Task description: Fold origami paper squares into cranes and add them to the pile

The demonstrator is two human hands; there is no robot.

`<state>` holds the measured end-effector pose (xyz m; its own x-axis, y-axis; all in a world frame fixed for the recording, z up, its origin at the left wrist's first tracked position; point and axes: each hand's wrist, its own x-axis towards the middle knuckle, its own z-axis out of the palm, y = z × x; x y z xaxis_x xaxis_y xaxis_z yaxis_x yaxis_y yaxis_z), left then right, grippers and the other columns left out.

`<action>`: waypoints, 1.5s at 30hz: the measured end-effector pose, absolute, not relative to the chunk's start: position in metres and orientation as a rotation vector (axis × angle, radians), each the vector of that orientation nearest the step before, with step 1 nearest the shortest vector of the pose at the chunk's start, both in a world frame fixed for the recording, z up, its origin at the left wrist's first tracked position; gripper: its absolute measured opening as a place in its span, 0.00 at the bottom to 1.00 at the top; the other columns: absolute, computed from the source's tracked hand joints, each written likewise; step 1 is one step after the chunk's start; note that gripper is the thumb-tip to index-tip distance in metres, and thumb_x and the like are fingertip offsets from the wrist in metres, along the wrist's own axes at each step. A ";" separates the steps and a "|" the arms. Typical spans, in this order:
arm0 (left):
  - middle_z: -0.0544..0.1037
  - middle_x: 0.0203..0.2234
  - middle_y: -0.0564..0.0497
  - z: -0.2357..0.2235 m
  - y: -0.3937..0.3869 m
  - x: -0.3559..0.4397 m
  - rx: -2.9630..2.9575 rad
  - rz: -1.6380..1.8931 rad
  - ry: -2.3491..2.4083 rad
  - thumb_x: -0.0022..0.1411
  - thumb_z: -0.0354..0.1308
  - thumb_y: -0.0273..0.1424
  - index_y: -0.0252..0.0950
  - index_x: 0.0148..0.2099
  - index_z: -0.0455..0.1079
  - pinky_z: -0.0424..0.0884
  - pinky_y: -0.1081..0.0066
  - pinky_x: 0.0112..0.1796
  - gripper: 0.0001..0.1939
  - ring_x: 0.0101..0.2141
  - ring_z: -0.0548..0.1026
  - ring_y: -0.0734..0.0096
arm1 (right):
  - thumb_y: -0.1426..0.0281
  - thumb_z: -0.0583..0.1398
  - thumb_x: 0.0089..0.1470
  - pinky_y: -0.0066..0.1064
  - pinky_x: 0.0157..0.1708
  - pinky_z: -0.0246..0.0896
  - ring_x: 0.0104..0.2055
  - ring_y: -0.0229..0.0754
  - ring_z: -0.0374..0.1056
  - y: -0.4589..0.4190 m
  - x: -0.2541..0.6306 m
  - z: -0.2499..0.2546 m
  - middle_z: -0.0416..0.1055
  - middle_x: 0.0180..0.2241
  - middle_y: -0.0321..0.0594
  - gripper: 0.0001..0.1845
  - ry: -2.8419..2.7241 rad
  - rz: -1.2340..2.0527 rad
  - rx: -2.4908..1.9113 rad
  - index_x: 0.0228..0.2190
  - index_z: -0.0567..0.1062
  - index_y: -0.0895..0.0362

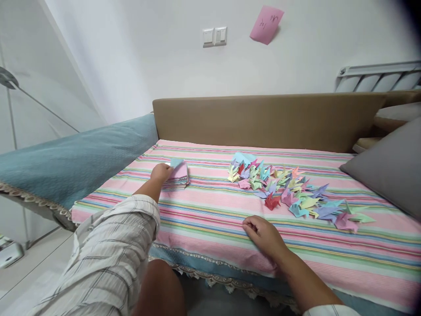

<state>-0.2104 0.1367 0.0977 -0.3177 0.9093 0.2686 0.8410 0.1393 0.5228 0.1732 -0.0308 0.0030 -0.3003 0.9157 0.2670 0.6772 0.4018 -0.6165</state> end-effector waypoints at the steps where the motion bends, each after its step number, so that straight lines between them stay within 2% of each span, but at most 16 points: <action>1: 0.72 0.18 0.50 0.102 0.138 -0.212 1.719 0.997 2.273 0.47 0.55 0.38 0.35 0.25 0.73 0.63 0.70 0.28 0.12 0.27 0.72 0.63 | 0.64 0.50 0.54 0.30 0.30 0.54 0.31 0.41 0.64 -0.031 0.173 0.003 0.69 0.28 0.38 0.13 -2.076 0.524 -1.349 0.29 0.71 0.55; 6: 0.73 0.21 0.51 0.131 0.143 -0.218 1.576 1.343 2.087 0.54 0.48 0.40 0.32 0.39 0.71 0.67 0.73 0.27 0.19 0.25 0.71 0.71 | 0.64 0.49 0.54 0.30 0.31 0.55 0.32 0.41 0.64 -0.031 0.174 0.002 0.69 0.28 0.39 0.14 -2.086 0.513 -1.351 0.29 0.72 0.55; 9: 0.73 0.23 0.51 0.140 0.145 -0.218 1.503 1.447 1.934 0.57 0.46 0.40 0.35 0.42 0.68 0.69 0.73 0.27 0.17 0.24 0.71 0.74 | 0.64 0.49 0.54 0.31 0.31 0.55 0.32 0.41 0.64 -0.030 0.174 0.002 0.69 0.28 0.39 0.14 -2.090 0.518 -1.355 0.29 0.72 0.55; 13: 0.70 0.18 0.53 0.126 0.145 -0.213 1.356 1.403 1.912 0.50 0.54 0.37 0.35 0.31 0.68 0.69 0.72 0.26 0.10 0.22 0.70 0.74 | 0.64 0.49 0.54 0.31 0.31 0.55 0.32 0.41 0.64 -0.029 0.173 0.001 0.69 0.28 0.38 0.14 -2.097 0.495 -1.357 0.29 0.72 0.55; 16: 0.67 0.14 0.53 0.105 0.146 -0.209 1.322 1.328 2.031 0.46 0.57 0.36 0.36 0.23 0.67 0.66 0.71 0.24 0.08 0.23 0.70 0.68 | 0.64 0.49 0.54 0.31 0.31 0.55 0.32 0.41 0.64 -0.029 0.173 0.000 0.69 0.29 0.39 0.13 -2.098 0.482 -1.351 0.29 0.72 0.55; 20: 0.66 0.12 0.52 0.089 0.147 -0.206 1.344 1.207 2.134 0.42 0.58 0.35 0.37 0.18 0.66 0.63 0.70 0.24 0.08 0.25 0.71 0.63 | 0.65 0.50 0.55 0.30 0.31 0.55 0.32 0.41 0.65 -0.030 0.172 0.001 0.70 0.29 0.39 0.13 -2.105 0.472 -1.341 0.29 0.72 0.55; 25: 0.66 0.12 0.53 0.092 0.145 -0.202 1.403 1.148 2.147 0.42 0.58 0.34 0.37 0.16 0.65 0.61 0.71 0.23 0.09 0.22 0.69 0.67 | 0.66 0.51 0.54 0.30 0.31 0.55 0.32 0.40 0.64 -0.030 0.172 0.003 0.69 0.28 0.38 0.12 -2.112 0.463 -1.346 0.29 0.72 0.55; 28: 0.69 0.15 0.52 0.102 0.141 -0.198 1.419 1.196 2.146 0.43 0.57 0.34 0.36 0.21 0.69 0.62 0.72 0.22 0.07 0.21 0.69 0.68 | 0.66 0.51 0.54 0.29 0.31 0.56 0.32 0.40 0.64 -0.031 0.172 0.004 0.69 0.28 0.38 0.12 -2.104 0.473 -1.342 0.29 0.72 0.55; 31: 0.74 0.21 0.51 0.118 0.135 -0.187 1.474 1.300 2.111 0.47 0.54 0.36 0.34 0.28 0.72 0.65 0.72 0.25 0.11 0.25 0.71 0.68 | 0.65 0.51 0.54 0.30 0.31 0.57 0.32 0.41 0.65 -0.031 0.173 0.005 0.70 0.29 0.39 0.12 -2.080 0.513 -1.331 0.30 0.72 0.55; 34: 0.77 0.31 0.51 0.135 0.121 -0.165 1.588 1.407 2.029 0.54 0.49 0.37 0.35 0.36 0.73 0.67 0.73 0.33 0.16 0.33 0.73 0.68 | 0.64 0.50 0.54 0.32 0.33 0.58 0.33 0.42 0.65 -0.032 0.175 0.006 0.70 0.30 0.40 0.13 -2.033 0.539 -1.328 0.31 0.72 0.55; 37: 0.76 0.41 0.50 0.143 0.097 -0.133 2.051 1.473 1.853 0.56 0.50 0.36 0.35 0.37 0.74 0.66 0.70 0.43 0.14 0.42 0.72 0.64 | 0.64 0.50 0.54 0.33 0.34 0.60 0.34 0.42 0.66 -0.032 0.177 0.006 0.71 0.31 0.41 0.13 -1.968 0.507 -1.318 0.32 0.72 0.55; 40: 0.73 0.48 0.50 0.129 0.063 -0.099 2.526 1.167 1.694 0.57 0.50 0.35 0.38 0.37 0.74 0.65 0.68 0.48 0.13 0.47 0.71 0.63 | 0.64 0.51 0.54 0.32 0.35 0.61 0.34 0.41 0.67 -0.032 0.180 0.005 0.71 0.33 0.41 0.13 -1.897 0.487 -1.325 0.36 0.71 0.56; 45: 0.77 0.43 0.50 0.070 0.007 -0.052 2.763 0.662 1.492 0.60 0.49 0.35 0.43 0.40 0.74 0.69 0.67 0.43 0.13 0.45 0.72 0.65 | 0.65 0.55 0.50 0.33 0.36 0.63 0.35 0.41 0.67 -0.032 0.185 -0.002 0.69 0.33 0.40 0.19 -1.880 0.424 -1.383 0.44 0.64 0.57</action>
